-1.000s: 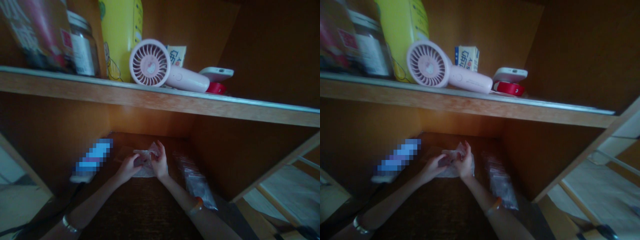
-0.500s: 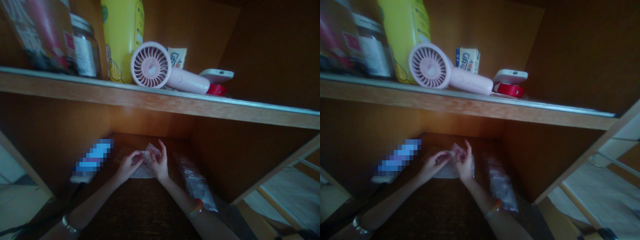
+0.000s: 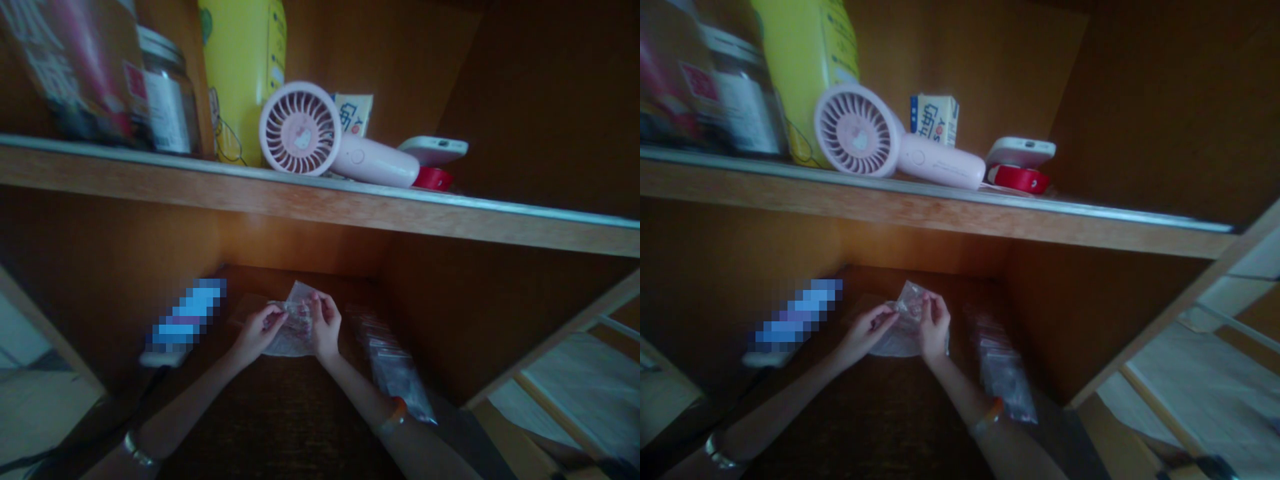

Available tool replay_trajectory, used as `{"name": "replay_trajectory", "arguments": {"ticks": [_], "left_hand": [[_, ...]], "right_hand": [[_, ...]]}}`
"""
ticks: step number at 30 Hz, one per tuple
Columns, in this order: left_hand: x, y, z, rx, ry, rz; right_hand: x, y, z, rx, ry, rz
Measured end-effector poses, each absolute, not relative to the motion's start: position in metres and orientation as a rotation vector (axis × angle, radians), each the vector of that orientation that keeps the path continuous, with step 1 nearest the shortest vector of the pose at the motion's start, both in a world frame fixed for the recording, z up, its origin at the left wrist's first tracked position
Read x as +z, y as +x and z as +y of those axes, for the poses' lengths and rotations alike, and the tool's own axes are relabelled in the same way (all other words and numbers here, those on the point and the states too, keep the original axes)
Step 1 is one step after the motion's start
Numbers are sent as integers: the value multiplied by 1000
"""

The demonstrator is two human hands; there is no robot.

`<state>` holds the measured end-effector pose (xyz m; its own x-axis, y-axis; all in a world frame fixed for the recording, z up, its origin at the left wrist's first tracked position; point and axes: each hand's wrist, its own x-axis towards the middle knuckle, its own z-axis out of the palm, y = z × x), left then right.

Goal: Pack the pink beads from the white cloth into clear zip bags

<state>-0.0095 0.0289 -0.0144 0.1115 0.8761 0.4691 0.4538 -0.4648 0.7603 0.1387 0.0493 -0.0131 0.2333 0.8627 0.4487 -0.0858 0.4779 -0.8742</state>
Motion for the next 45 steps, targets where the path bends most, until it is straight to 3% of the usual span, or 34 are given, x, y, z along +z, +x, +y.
{"name": "replay_trajectory", "arguments": {"ticks": [9, 21, 45], "left_hand": [[-18, -10, 31, 1321, 1949, 1359], [-7, -18, 29, 1655, 1612, 1441], [-13, -17, 36, 1561, 1565, 1364]], "right_hand": [[-13, 138, 51, 833, -823, -1104], [-21, 137, 57, 821, -1044, -1327], [-18, 139, 56, 741, -1073, -1388]]}}
